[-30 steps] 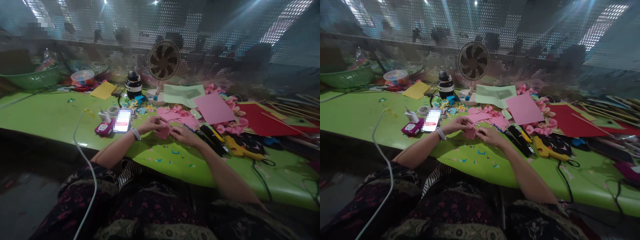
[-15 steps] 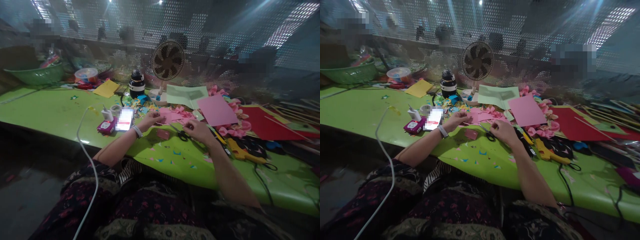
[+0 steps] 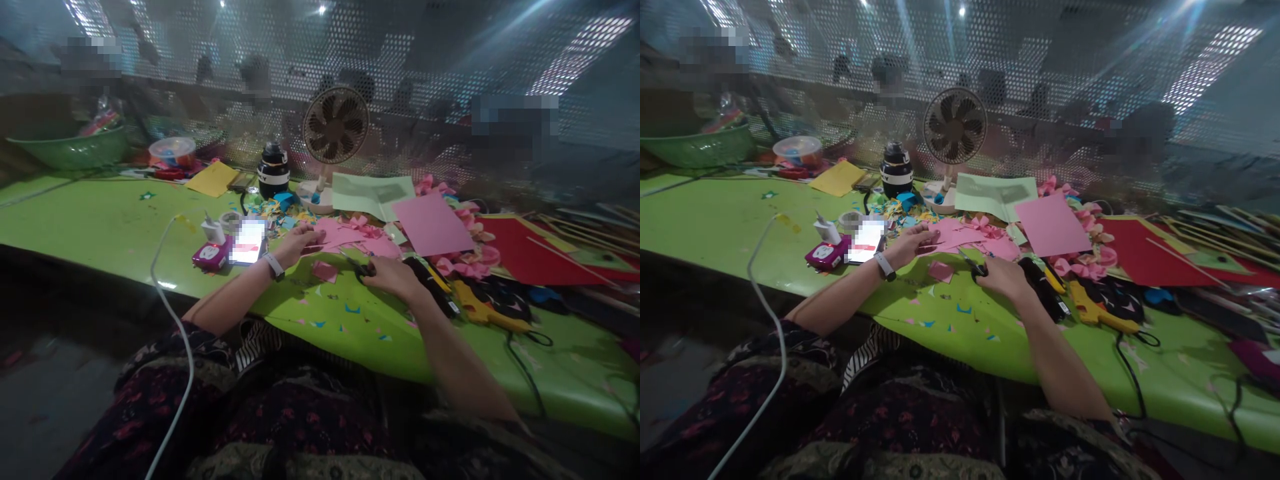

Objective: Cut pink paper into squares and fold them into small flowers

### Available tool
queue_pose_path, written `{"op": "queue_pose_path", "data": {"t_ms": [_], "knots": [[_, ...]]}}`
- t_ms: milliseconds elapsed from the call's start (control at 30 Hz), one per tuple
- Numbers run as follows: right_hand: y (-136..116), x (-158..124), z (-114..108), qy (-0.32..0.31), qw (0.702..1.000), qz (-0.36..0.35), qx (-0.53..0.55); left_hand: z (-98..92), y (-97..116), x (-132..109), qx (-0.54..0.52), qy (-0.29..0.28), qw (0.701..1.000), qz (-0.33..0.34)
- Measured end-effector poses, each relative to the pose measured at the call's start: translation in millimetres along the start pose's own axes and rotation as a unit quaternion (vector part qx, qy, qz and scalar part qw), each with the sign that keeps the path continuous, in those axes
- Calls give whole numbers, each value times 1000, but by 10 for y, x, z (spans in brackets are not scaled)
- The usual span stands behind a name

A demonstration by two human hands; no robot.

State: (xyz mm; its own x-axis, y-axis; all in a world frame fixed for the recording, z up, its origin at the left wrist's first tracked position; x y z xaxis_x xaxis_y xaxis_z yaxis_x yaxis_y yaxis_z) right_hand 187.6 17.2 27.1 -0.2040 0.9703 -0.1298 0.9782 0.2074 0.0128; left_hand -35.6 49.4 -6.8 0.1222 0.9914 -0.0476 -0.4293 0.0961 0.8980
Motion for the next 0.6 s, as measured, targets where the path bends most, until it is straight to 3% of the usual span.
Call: {"op": "queue_pose_path", "data": {"t_ms": [400,500,600], "knots": [[116,37,-2,-42,998,26,26,64,-23,-25,-75,11,997,-31],[170,30,-27,-54,985,40,160,52,-25,-22,-102,20,994,-26],[155,3,-64,-64,913,47,399,4,-23,1,-131,32,991,-8]]}}
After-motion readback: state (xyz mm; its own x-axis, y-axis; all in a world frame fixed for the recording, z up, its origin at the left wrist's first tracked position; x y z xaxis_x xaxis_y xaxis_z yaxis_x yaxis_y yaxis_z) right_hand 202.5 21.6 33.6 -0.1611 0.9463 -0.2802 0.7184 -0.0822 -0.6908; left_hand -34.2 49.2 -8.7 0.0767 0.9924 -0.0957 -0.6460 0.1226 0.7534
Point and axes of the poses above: each hand's wrist, its own x-axis towards the middle knuckle, its own z-axis out of the palm, y = z × x, the point moved 8 cm from there along x, towards the middle knuckle, and after that the axes turned 4 degrees about z, right-handed, at the moved point
